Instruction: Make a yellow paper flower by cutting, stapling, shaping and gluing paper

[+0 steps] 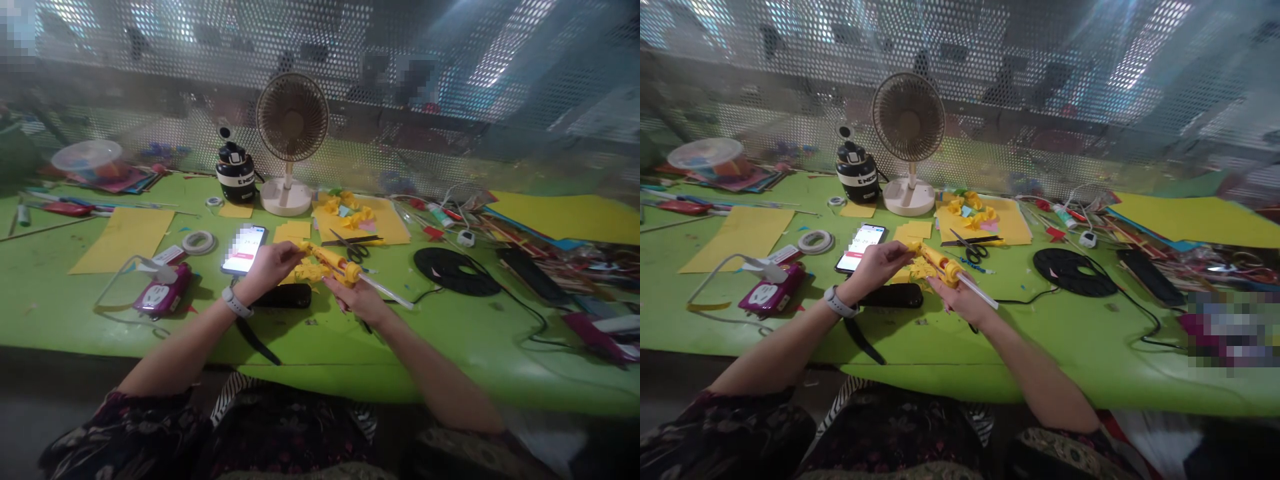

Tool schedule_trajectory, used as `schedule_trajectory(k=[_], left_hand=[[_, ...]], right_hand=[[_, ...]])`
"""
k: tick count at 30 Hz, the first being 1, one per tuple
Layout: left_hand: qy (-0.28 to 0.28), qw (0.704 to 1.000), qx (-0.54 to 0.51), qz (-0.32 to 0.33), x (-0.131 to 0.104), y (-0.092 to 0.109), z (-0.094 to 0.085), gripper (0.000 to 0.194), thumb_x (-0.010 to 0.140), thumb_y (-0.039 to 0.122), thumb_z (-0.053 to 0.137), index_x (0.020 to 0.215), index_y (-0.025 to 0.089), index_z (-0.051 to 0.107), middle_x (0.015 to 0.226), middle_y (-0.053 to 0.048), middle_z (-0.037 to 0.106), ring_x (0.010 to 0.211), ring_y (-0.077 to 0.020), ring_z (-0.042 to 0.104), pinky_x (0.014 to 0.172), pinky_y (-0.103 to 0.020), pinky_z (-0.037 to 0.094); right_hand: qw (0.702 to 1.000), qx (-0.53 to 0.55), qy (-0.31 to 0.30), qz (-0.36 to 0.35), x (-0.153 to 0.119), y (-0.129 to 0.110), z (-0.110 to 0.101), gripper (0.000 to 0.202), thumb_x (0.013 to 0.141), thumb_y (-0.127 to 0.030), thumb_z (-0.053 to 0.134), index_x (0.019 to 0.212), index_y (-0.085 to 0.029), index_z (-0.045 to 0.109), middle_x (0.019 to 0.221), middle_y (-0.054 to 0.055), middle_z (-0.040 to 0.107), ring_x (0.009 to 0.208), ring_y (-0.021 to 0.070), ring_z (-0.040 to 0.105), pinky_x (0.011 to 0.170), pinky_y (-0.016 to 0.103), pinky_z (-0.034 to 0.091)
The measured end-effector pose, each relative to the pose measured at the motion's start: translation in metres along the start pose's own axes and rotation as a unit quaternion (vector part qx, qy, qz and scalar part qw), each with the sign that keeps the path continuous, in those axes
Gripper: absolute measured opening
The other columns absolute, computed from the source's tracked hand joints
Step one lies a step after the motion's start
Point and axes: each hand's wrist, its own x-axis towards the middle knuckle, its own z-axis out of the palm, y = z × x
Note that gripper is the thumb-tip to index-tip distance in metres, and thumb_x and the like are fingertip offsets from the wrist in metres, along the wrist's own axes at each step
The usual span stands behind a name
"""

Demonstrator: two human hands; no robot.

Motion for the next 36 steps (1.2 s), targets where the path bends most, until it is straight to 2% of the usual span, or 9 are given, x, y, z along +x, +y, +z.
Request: schedule_trajectory(k=[9, 19, 26, 36], left_hand=[[0.001, 1.000, -0.014, 0.000, -0.0004, 0.0023, -0.0004, 0.034, 0.088, 0.049, 0.064, 0.075, 0.018, 0.064, 0.066, -0.004, 0.069, 0.059, -0.0159, 0.063, 0.052, -0.025, 0.043], [0.002, 1.000, -0.019, 0.001, -0.0007, 0.0021, -0.0002, 0.036, 0.087, 0.052, 0.064, 0.074, 0.019, 0.064, 0.065, -0.004, 0.067, 0.061, -0.0161, 0.062, 0.053, -0.025, 0.043], [-0.008, 1.000, 0.002, -0.006, -0.0007, 0.0047, -0.0018, 0.033, 0.088, 0.048, 0.063, 0.076, 0.017, 0.065, 0.068, -0.005, 0.070, 0.058, -0.0152, 0.059, 0.053, -0.025, 0.041], [-0.008, 1.000, 0.013, 0.000, -0.0004, 0.0056, -0.0022, 0.032, 0.089, 0.047, 0.063, 0.076, 0.017, 0.065, 0.066, -0.004, 0.069, 0.056, -0.0139, 0.056, 0.052, -0.024, 0.037]], right_hand=[[1.000, -0.004, 0.002, -0.004, -0.0015, -0.0028, 0.0003, 0.045, 0.081, -0.053, 0.067, 0.108, -0.017, 0.062, 0.048, -0.009, 0.043, 0.038, 0.0089, 0.038, 0.039, 0.023, 0.036], [1.000, -0.006, 0.001, -0.001, -0.0026, -0.0057, 0.0008, 0.045, 0.081, -0.052, 0.067, 0.109, -0.017, 0.064, 0.044, -0.010, 0.042, 0.036, 0.0090, 0.036, 0.037, 0.023, 0.035], [1.000, -0.006, 0.001, 0.010, -0.0037, -0.0072, 0.0004, 0.048, 0.082, -0.052, 0.067, 0.113, -0.016, 0.063, 0.045, -0.010, 0.043, 0.036, 0.0090, 0.036, 0.037, 0.023, 0.035], [1.000, -0.030, 0.003, 0.006, -0.0039, -0.0054, 0.0007, 0.039, 0.083, -0.053, 0.067, 0.101, -0.018, 0.066, 0.043, -0.009, 0.042, 0.035, 0.0089, 0.037, 0.036, 0.023, 0.034]])
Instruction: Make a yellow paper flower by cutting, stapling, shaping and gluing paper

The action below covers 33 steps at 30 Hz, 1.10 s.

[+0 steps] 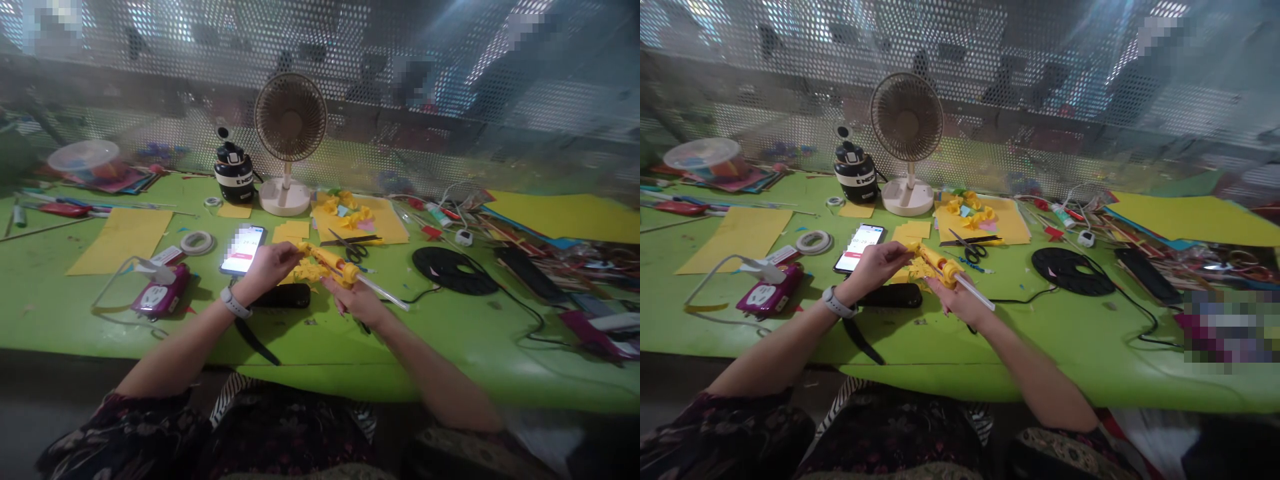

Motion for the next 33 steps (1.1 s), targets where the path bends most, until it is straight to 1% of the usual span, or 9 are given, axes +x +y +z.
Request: schedule_trajectory(k=[5, 15, 19, 21, 24, 26, 28, 31, 33], left_hand=[[-0.003, 1.000, 0.006, 0.002, 0.000, -0.003, 0.001, 0.031, 0.089, 0.046, 0.063, 0.078, 0.017, 0.066, 0.066, -0.004, 0.069, 0.056, -0.0134, 0.055, 0.052, -0.024, 0.037], [0.002, 1.000, -0.010, -0.001, 0.000, -0.005, 0.001, 0.032, 0.090, 0.047, 0.063, 0.079, 0.017, 0.067, 0.070, -0.005, 0.072, 0.059, -0.0150, 0.062, 0.053, -0.025, 0.042], [0.001, 0.996, -0.083, -0.036, 0.001, -0.006, 0.003, 0.033, 0.085, 0.049, 0.068, 0.080, 0.016, 0.067, 0.074, -0.007, 0.074, 0.069, -0.0188, 0.071, 0.059, -0.027, 0.052], [0.009, 0.985, -0.155, -0.081, 0.004, -0.006, 0.003, 0.036, 0.080, 0.051, 0.073, 0.079, 0.016, 0.067, 0.075, -0.007, 0.074, 0.072, -0.0199, 0.074, 0.064, -0.029, 0.057], [0.034, 0.951, -0.265, -0.156, 0.008, -0.004, 0.000, 0.042, 0.070, 0.053, 0.081, 0.076, 0.015, 0.065, 0.075, -0.006, 0.074, 0.069, -0.0180, 0.073, 0.070, -0.031, 0.061], [0.044, 0.931, -0.310, -0.187, 0.010, -0.002, -0.003, 0.044, 0.065, 0.051, 0.085, 0.076, 0.014, 0.065, 0.076, -0.006, 0.075, 0.067, -0.0166, 0.073, 0.072, -0.031, 0.061], [0.049, 0.921, -0.329, -0.201, 0.011, 0.000, -0.006, 0.043, 0.063, 0.049, 0.087, 0.077, 0.014, 0.066, 0.076, -0.005, 0.075, 0.067, -0.0157, 0.073, 0.072, -0.030, 0.060], [0.061, 0.916, -0.337, -0.210, 0.011, 0.001, -0.008, 0.041, 0.062, 0.045, 0.088, 0.076, 0.014, 0.065, 0.074, -0.005, 0.074, 0.067, -0.0149, 0.072, 0.071, -0.029, 0.059], [0.065, 0.914, -0.338, -0.213, 0.011, 0.002, -0.009, 0.040, 0.062, 0.044, 0.088, 0.076, 0.014, 0.065, 0.074, -0.005, 0.074, 0.067, -0.0144, 0.072, 0.069, -0.027, 0.058]], right_hand=[[1.000, -0.001, 0.011, 0.006, -0.001, -0.002, 0.000, 0.036, 0.084, -0.051, 0.067, 0.099, -0.018, 0.064, 0.043, -0.009, 0.042, 0.035, 0.0087, 0.037, 0.036, 0.023, 0.034], [1.000, -0.005, -0.005, 0.008, -0.002, -0.006, 0.001, 0.040, 0.082, -0.053, 0.066, 0.102, -0.018, 0.064, 0.043, -0.009, 0.041, 0.035, 0.0093, 0.036, 0.037, 0.023, 0.034], [1.000, -0.006, 0.002, 0.002, 0.000, 0.002, 0.002, 0.033, 0.082, -0.053, 0.064, 0.089, -0.021, 0.058, 0.050, -0.007, 0.044, 0.040, 0.0103, 0.037, 0.040, 0.024, 0.034], [0.998, -0.043, 0.025, -0.045, 0.003, 0.009, 0.001, 0.030, 0.082, -0.050, 0.064, 0.081, -0.022, 0.053, 0.058, -0.004, 0.050, 0.047, 0.0118, 0.042, 0.045, 0.025, 0.036], [0.971, -0.160, 0.061, -0.166, 0.007, 0.018, -0.004, 0.027, 0.081, -0.044, 0.066, 0.079, -0.022, 0.051, 0.073, 0.002, 0.058, 0.062, 0.0158, 0.051, 0.057, 0.029, 0.042], [0.943, -0.246, 0.066, -0.213, 0.009, 0.020, -0.008, 0.024, 0.081, -0.042, 0.066, 0.083, -0.021, 0.053, 0.081, 0.005, 0.061, 0.071, 0.0193, 0.055, 0.065, 0.031, 0.044], [0.922, -0.322, 0.079, -0.200, 0.010, 0.019, -0.013, 0.023, 0.083, -0.039, 0.065, 0.089, -0.019, 0.056, 0.090, 0.009, 0.064, 0.077, 0.0221, 0.059, 0.068, 0.032, 0.043], [0.898, -0.408, 0.119, -0.114, 0.010, 0.017, -0.026, 0.025, 0.084, -0.037, 0.066, 0.100, -0.018, 0.060, 0.103, 0.012, 0.066, 0.081, 0.0243, 0.062, 0.067, 0.032, 0.042], [0.886, -0.437, 0.146, -0.060, 0.008, 0.019, -0.041, 0.029, 0.083, -0.036, 0.069, 0.105, -0.018, 0.062, 0.105, 0.012, 0.067, 0.084, 0.0254, 0.063, 0.067, 0.031, 0.041]])
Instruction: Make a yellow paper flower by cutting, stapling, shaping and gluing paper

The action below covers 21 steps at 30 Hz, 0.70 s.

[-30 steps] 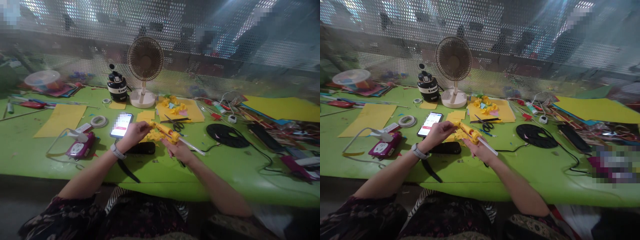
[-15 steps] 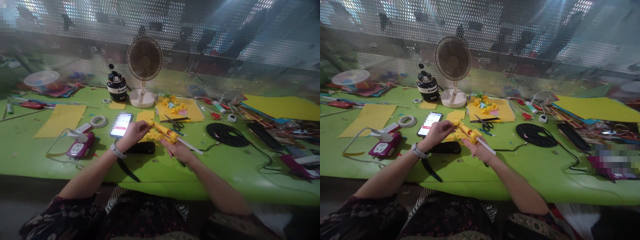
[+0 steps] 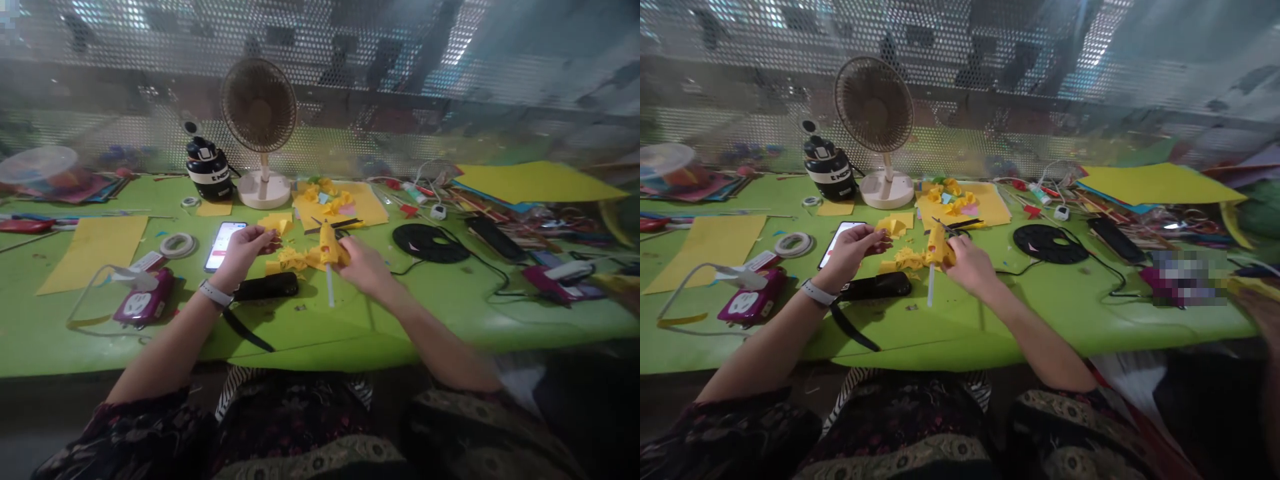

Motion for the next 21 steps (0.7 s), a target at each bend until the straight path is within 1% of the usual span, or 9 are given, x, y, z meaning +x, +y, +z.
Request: schedule_trajectory(k=[2, 4, 8, 11, 13, 15, 17, 19, 21], left_hand=[[0.000, 1.000, 0.000, -0.002, 0.000, 0.001, 0.001, 0.038, 0.063, 0.042, 0.088, 0.076, 0.014, 0.065, 0.074, -0.005, 0.075, 0.067, -0.0138, 0.072, 0.068, -0.026, 0.057], [-0.001, 1.000, 0.000, -0.006, 0.000, 0.001, 0.001, 0.037, 0.064, 0.041, 0.087, 0.076, 0.014, 0.066, 0.074, -0.005, 0.075, 0.066, -0.0137, 0.072, 0.066, -0.025, 0.057], [-0.002, 1.000, -0.009, -0.007, 0.001, 0.000, -0.001, 0.034, 0.065, 0.039, 0.087, 0.076, 0.014, 0.067, 0.074, -0.005, 0.075, 0.066, -0.0133, 0.072, 0.067, -0.025, 0.057], [0.005, 1.000, -0.015, -0.006, 0.003, -0.002, -0.002, 0.032, 0.066, 0.037, 0.086, 0.077, 0.013, 0.067, 0.075, -0.005, 0.075, 0.065, -0.0128, 0.071, 0.067, -0.025, 0.057], [0.012, 1.000, -0.017, -0.008, 0.005, -0.003, -0.003, 0.031, 0.067, 0.036, 0.086, 0.078, 0.013, 0.067, 0.075, -0.005, 0.075, 0.065, -0.0128, 0.071, 0.066, -0.025, 0.057], [0.012, 1.000, -0.016, -0.007, 0.006, -0.004, -0.004, 0.031, 0.068, 0.036, 0.085, 0.078, 0.013, 0.067, 0.075, -0.005, 0.075, 0.066, -0.0133, 0.072, 0.067, -0.025, 0.057], [0.005, 1.000, -0.015, -0.002, 0.007, -0.006, -0.005, 0.031, 0.068, 0.036, 0.085, 0.079, 0.013, 0.068, 0.076, -0.006, 0.075, 0.067, -0.0137, 0.072, 0.067, -0.025, 0.058], [0.001, 1.000, -0.014, 0.003, 0.008, -0.007, -0.007, 0.031, 0.069, 0.037, 0.085, 0.080, 0.013, 0.069, 0.077, -0.006, 0.075, 0.068, -0.0140, 0.073, 0.067, -0.025, 0.058], [0.002, 1.000, -0.014, 0.006, 0.009, -0.009, -0.008, 0.031, 0.069, 0.038, 0.085, 0.080, 0.013, 0.069, 0.077, -0.006, 0.075, 0.068, -0.0141, 0.073, 0.067, -0.025, 0.058]], right_hand=[[0.998, -0.029, 0.008, 0.049, 0.000, 0.022, -0.007, 0.030, 0.081, -0.034, 0.072, 0.105, -0.018, 0.063, 0.105, 0.012, 0.067, 0.087, 0.0254, 0.063, 0.066, 0.030, 0.040], [0.992, -0.063, 0.013, 0.108, -0.002, 0.050, -0.013, 0.025, 0.080, -0.030, 0.071, 0.101, -0.017, 0.065, 0.103, 0.012, 0.068, 0.088, 0.0251, 0.064, 0.066, 0.029, 0.039], [0.969, -0.126, 0.027, 0.213, -0.009, 0.111, -0.018, 0.031, 0.084, -0.034, 0.068, 0.107, -0.012, 0.065, 0.108, 0.017, 0.068, 0.093, 0.0277, 0.065, 0.068, 0.030, 0.039], [0.955, -0.148, 0.025, 0.254, -0.014, 0.146, -0.017, 0.036, 0.086, -0.040, 0.068, 0.104, -0.010, 0.066, 0.104, 0.021, 0.069, 0.091, 0.0307, 0.066, 0.067, 0.033, 0.040], [0.954, -0.150, 0.023, 0.258, -0.017, 0.161, -0.016, 0.037, 0.084, -0.042, 0.071, 0.102, -0.010, 0.068, 0.102, 0.023, 0.069, 0.089, 0.0329, 0.067, 0.066, 0.035, 0.041], [0.961, -0.142, 0.017, 0.236, -0.021, 0.170, -0.019, 0.033, 0.081, -0.042, 0.073, 0.098, -0.014, 0.070, 0.101, 0.021, 0.069, 0.087, 0.0338, 0.068, 0.065, 0.037, 0.044], [0.968, -0.133, 0.010, 0.214, -0.024, 0.171, -0.027, 0.026, 0.079, -0.041, 0.075, 0.093, -0.018, 0.071, 0.098, 0.017, 0.070, 0.085, 0.0344, 0.068, 0.066, 0.038, 0.046], [0.970, -0.129, 0.022, 0.203, -0.023, 0.161, -0.039, 0.021, 0.081, -0.037, 0.072, 0.093, -0.021, 0.071, 0.096, 0.015, 0.072, 0.085, 0.0347, 0.068, 0.067, 0.041, 0.049], [0.976, -0.125, 0.075, 0.164, -0.015, 0.139, -0.048, 0.019, 0.089, -0.032, 0.061, 0.099, -0.019, 0.071, 0.102, 0.017, 0.072, 0.087, 0.0329, 0.068, 0.070, 0.043, 0.051]])
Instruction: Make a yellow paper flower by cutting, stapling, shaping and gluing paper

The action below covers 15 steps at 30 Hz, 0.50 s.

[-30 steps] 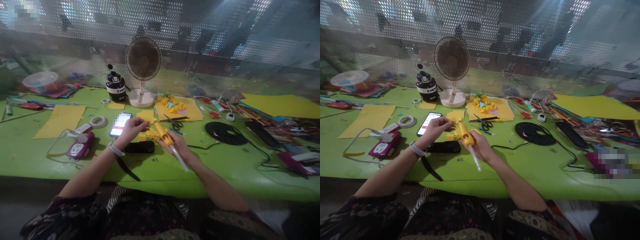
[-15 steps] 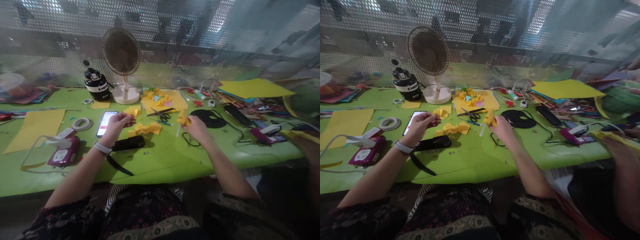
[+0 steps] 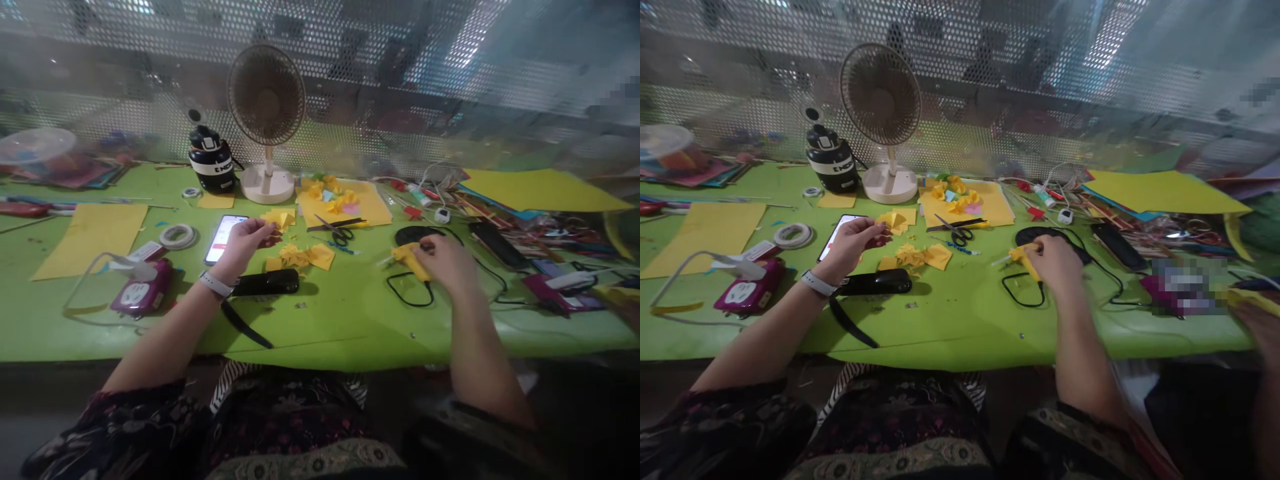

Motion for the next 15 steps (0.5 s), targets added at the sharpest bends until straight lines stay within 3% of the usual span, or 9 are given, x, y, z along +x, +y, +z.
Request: schedule_trajectory(k=[1, 3, 7, 9, 12, 15], left_hand=[[0.001, 1.000, 0.000, 0.002, 0.000, 0.000, 0.000, 0.031, 0.070, 0.038, 0.085, 0.080, 0.013, 0.069, 0.077, -0.006, 0.075, 0.067, -0.0140, 0.073, 0.067, -0.025, 0.058], [0.003, 1.000, -0.001, 0.006, 0.000, 0.000, 0.001, 0.031, 0.070, 0.038, 0.085, 0.079, 0.013, 0.068, 0.073, -0.005, 0.074, 0.066, -0.0138, 0.072, 0.066, -0.025, 0.058], [0.021, 1.000, 0.008, -0.004, -0.001, 0.001, 0.003, 0.031, 0.070, 0.038, 0.084, 0.078, 0.014, 0.066, 0.065, -0.004, 0.072, 0.057, -0.0135, 0.069, 0.057, -0.024, 0.055], [0.027, 1.000, 0.009, -0.004, -0.001, 0.002, 0.003, 0.032, 0.071, 0.039, 0.083, 0.079, 0.014, 0.066, 0.066, -0.005, 0.073, 0.055, -0.0134, 0.069, 0.056, -0.024, 0.054], [0.024, 1.000, -0.001, 0.009, 0.000, 0.001, 0.002, 0.032, 0.072, 0.039, 0.083, 0.080, 0.013, 0.066, 0.070, -0.005, 0.074, 0.058, -0.0134, 0.070, 0.060, -0.024, 0.055], [0.025, 1.000, -0.008, 0.013, 0.002, -0.001, 0.000, 0.031, 0.072, 0.039, 0.083, 0.079, 0.013, 0.066, 0.071, -0.006, 0.074, 0.059, -0.0131, 0.070, 0.061, -0.024, 0.055]], right_hand=[[0.999, 0.023, 0.027, -0.020, 0.002, -0.016, -0.005, 0.019, 0.090, -0.030, 0.059, 0.099, -0.019, 0.071, 0.103, 0.016, 0.072, 0.087, 0.0311, 0.068, 0.072, 0.042, 0.051], [0.992, 0.068, 0.021, -0.101, 0.006, -0.057, -0.007, 0.018, 0.093, -0.026, 0.056, 0.101, -0.020, 0.072, 0.103, 0.012, 0.074, 0.090, 0.0267, 0.068, 0.077, 0.039, 0.052], [0.962, 0.110, -0.104, -0.226, 0.019, -0.152, 0.014, 0.016, 0.095, -0.021, 0.057, 0.098, -0.019, 0.073, 0.105, 0.008, 0.074, 0.093, 0.0223, 0.069, 0.079, 0.033, 0.050], [0.952, 0.096, -0.129, -0.262, 0.026, -0.190, 0.032, 0.017, 0.096, -0.020, 0.057, 0.099, -0.019, 0.074, 0.110, 0.010, 0.073, 0.099, 0.0230, 0.068, 0.080, 0.032, 0.048], [0.946, 0.061, -0.162, -0.273, 0.035, -0.225, 0.055, 0.016, 0.094, -0.022, 0.060, 0.103, -0.019, 0.074, 0.116, 0.011, 0.071, 0.105, 0.0262, 0.066, 0.081, 0.032, 0.046], [0.946, 0.059, -0.169, -0.270, 0.040, -0.237, 0.073, 0.017, 0.092, -0.023, 0.062, 0.104, -0.016, 0.072, 0.116, 0.014, 0.069, 0.105, 0.0284, 0.065, 0.080, 0.033, 0.045]])
